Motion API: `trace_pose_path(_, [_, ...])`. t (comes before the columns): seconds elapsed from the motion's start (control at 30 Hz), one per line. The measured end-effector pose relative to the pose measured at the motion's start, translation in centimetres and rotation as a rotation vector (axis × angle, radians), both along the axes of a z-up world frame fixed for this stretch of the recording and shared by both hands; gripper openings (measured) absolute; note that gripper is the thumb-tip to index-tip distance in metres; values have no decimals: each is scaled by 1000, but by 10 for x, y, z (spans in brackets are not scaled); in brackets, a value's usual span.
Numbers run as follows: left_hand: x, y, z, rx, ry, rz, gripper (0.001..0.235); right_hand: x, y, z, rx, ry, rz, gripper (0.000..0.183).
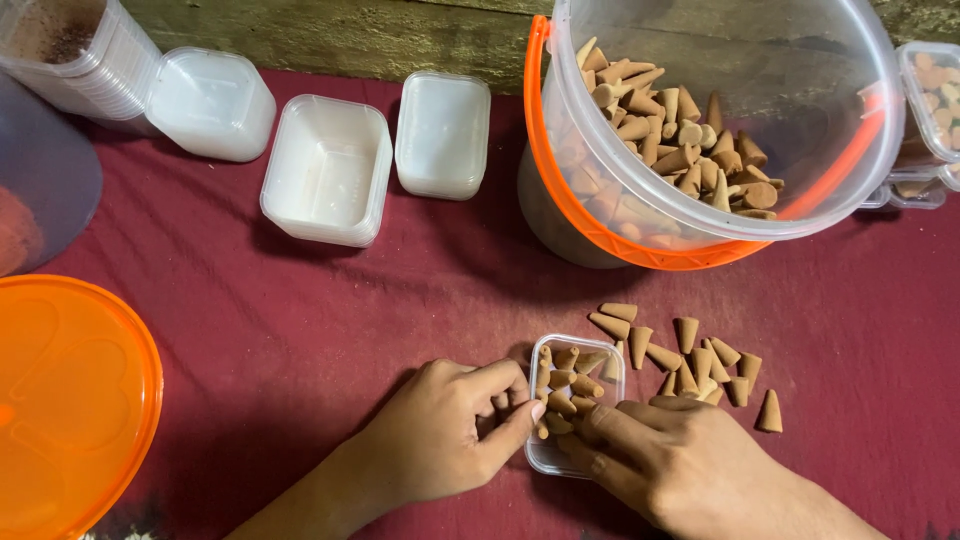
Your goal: Sorting and packaging incense cones from a large bucket into smaller plastic containers.
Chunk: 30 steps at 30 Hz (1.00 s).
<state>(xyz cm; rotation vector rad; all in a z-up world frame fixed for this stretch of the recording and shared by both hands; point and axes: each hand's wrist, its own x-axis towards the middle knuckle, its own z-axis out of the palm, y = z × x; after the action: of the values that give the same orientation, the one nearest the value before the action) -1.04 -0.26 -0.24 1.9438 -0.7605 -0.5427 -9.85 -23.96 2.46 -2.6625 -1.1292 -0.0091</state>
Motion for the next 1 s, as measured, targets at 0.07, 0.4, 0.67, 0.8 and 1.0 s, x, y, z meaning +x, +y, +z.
trace_pose_path(0.07, [1,-1,2,15,20,-6,23,-3,-3,-6,-33,-11,4,14])
trace_pose_path(0.4, [3,-2,4,18,24,-20,24,1,-18,39,127,-48,-268,17])
trace_pose_path(0.67, [4,-1,-2,71,-26,-16,25,39,-49,-9,43,14,-460,40])
trace_pose_path(0.8, [6,0,-3,72,-7,-16,24,45,-43,-15,-14,8,-415,32])
trace_pose_path(1.0, [5,0,-5,28,-68,-14,21,46,-45,-12,-13,170,-472,31])
